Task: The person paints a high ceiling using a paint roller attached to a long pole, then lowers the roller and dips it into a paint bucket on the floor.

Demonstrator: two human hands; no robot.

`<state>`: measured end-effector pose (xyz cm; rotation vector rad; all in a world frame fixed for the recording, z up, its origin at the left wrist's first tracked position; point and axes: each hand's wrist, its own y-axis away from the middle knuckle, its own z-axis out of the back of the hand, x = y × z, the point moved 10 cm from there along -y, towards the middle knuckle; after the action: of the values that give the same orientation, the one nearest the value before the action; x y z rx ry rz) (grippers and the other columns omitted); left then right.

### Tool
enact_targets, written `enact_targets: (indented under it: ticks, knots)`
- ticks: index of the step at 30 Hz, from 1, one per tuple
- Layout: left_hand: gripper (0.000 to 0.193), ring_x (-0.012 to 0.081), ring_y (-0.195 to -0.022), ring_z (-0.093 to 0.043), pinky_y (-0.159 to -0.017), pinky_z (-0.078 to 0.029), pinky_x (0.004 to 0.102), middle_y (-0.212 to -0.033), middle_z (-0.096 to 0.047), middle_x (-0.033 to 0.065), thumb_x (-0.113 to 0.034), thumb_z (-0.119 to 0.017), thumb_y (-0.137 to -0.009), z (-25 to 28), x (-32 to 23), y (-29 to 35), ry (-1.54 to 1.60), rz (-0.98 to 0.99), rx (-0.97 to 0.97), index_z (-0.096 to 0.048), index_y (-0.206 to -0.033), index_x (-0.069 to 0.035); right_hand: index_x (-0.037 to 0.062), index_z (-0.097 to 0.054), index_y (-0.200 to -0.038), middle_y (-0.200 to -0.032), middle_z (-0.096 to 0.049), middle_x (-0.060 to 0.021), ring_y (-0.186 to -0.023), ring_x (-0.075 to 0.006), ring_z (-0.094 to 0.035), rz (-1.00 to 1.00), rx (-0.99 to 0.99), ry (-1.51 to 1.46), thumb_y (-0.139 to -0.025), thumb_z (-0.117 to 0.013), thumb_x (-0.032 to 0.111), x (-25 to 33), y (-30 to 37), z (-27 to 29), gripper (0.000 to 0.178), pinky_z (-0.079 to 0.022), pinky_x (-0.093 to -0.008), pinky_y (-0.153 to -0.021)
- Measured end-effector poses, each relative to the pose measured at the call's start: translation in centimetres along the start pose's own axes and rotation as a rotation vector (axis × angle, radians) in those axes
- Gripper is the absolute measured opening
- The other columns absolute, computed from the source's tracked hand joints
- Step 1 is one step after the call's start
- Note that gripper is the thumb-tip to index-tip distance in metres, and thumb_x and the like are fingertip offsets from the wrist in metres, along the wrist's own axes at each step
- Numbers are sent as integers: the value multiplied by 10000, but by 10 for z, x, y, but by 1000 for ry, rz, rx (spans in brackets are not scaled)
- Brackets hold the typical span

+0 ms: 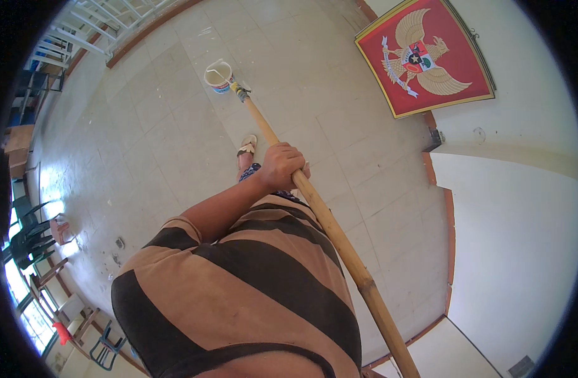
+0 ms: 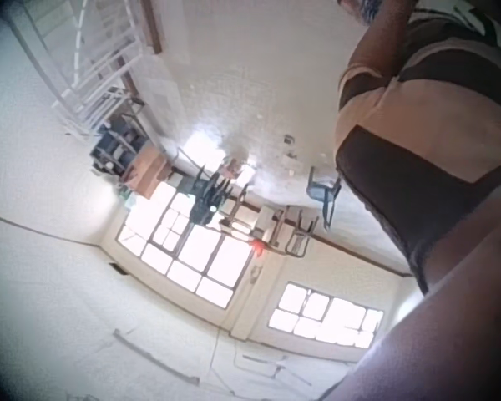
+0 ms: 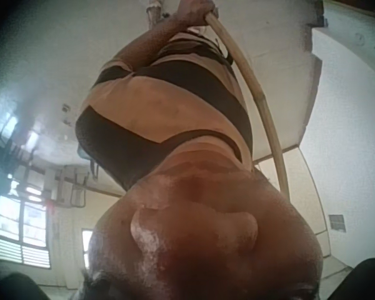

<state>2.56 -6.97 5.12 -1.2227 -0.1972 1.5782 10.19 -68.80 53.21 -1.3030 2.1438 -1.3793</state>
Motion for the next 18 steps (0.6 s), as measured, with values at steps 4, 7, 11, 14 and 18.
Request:
enact_targets:
  ticks: [4, 7, 11, 14, 18]
  knots:
    - [252, 242, -489, -532, -502, -423, 359, -525, -505, 45, -96, -675, -632, 4, 10, 7, -20, -6, -38, -442, -539, -108, 61, -454, -820, -657, -440, -2, -488, -85, -420, -67, 58, 41, -1004, -367, 397, -14, 16, 2, 393, -410, -217, -453]
    - [252, 259, -473, -504, -491, -421, 362, -523, -478, 63, -62, -655, -633, 5, 17, 12, -26, -8, -17, -422, -543, -92, 66, -439, -799, -647, -430, 1, -476, -85, -413, -108, 82, 32, -1005, -357, 404, -25, 25, 1, 404, -407, -218, -446]
    - [248, 254, -496, -525, -509, -427, 366, -530, -497, 56, -76, -658, -646, 4, 31, 15, -31, 9, 21, -432, -544, -96, 68, -432, -792, -643, -423, 2, -467, -84, -402, -121, 92, 86, -1006, -346, 417, -39, 33, -8, 418, -394, -216, -433]
    - [231, 253, -507, -538, -519, -429, 372, -534, -511, 53, -87, -660, -655, 5, 41, 20, -15, 29, 30, -455, -549, -95, 67, -437, -795, -642, -427, 2, -469, -84, -402, -128, 96, 93, -1006, -345, 423, -48, 35, -20, 424, -389, -217, -427]
    - [212, 261, -512, -544, -529, -432, 373, -540, -519, 56, -89, -661, -655, 7, 53, 23, 2, 40, 55, -473, -556, -94, 62, -447, -806, -627, -435, 3, -468, -82, -405, -104, 55, 37, -1005, -353, 421, -52, 37, -34, 421, -391, -221, -423]
